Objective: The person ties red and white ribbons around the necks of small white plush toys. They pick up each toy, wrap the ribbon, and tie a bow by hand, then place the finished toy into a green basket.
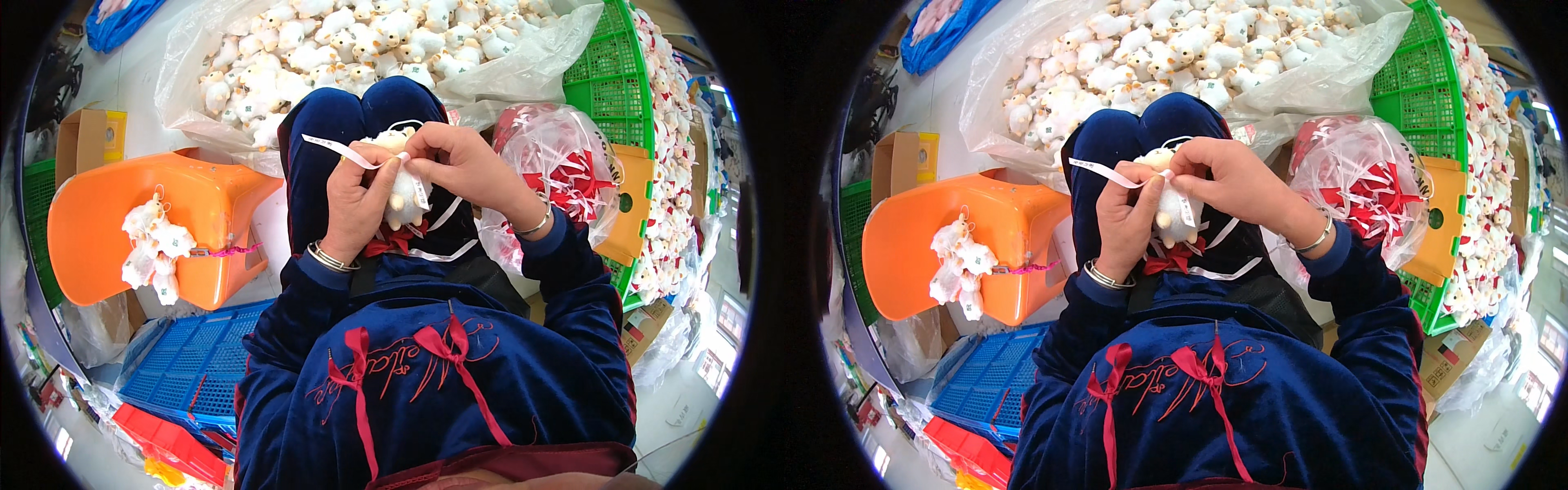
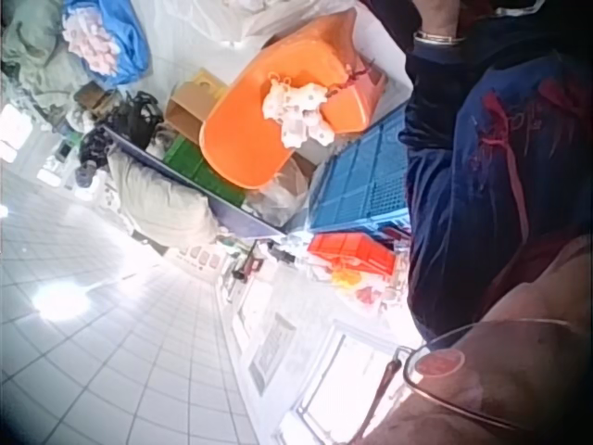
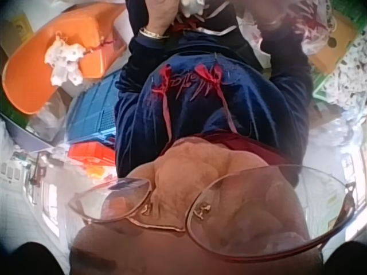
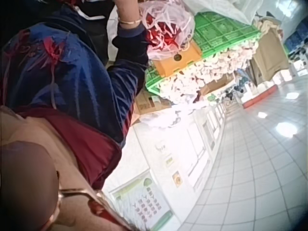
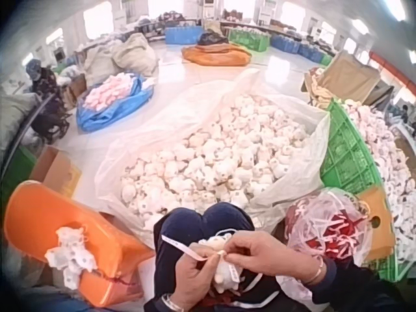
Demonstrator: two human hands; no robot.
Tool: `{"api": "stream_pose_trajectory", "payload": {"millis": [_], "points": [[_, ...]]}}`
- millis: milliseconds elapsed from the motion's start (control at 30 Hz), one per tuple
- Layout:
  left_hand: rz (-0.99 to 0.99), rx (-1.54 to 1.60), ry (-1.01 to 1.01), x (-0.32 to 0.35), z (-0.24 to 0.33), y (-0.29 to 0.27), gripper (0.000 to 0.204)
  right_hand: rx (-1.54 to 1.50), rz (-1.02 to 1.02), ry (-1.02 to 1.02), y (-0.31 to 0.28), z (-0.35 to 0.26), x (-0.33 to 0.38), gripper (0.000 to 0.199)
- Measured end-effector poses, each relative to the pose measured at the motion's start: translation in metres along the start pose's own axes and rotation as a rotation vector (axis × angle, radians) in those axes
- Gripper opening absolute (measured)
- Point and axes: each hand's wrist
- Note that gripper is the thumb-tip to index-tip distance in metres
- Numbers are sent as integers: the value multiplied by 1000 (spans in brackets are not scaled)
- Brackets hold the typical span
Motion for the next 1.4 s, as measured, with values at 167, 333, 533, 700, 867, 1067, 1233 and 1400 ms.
{"api": "stream_pose_trajectory", "payload": {"millis": [167, 333, 533, 700, 867, 1067, 1233, 1400], "points": [[18, 1, -2, -1, 0, -1, 5, -216, -46, 78, -8, -11, 0, 15], [17, 25, -3, -1, 0, 0, 3, -148, -151, 196, -3, -12, -1, 17], [-13, -21, 89, 3, -8, 0, 5, 372, 169, -12, 18, -10, -13, 11], [-25, 17, 112, 2, -9, -1, 7, 632, 185, -265, 23, 6, -22, 11], [-43, -108, 98, 5, -6, -2, 8, 405, -140, -51, -9, -16, -13, 11], [-67, -295, 158, 7, -5, -6, 11, 469, -206, -47, -31, -17, -3, 14], [-49, -351, 166, 7, -2, -6, 14, 150, -239, -92, -31, 1, -1, 18], [-29, -355, 154, 8, 0, -5, 15, -203, -123, -23, -19, 3, 2, 22]]}}
Point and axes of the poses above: each hand's wrist, its own x-axis away from the middle knuckle, its own y-axis out of the palm, z = x × y, and after that the axes turned 15 degrees about -z, right-handed
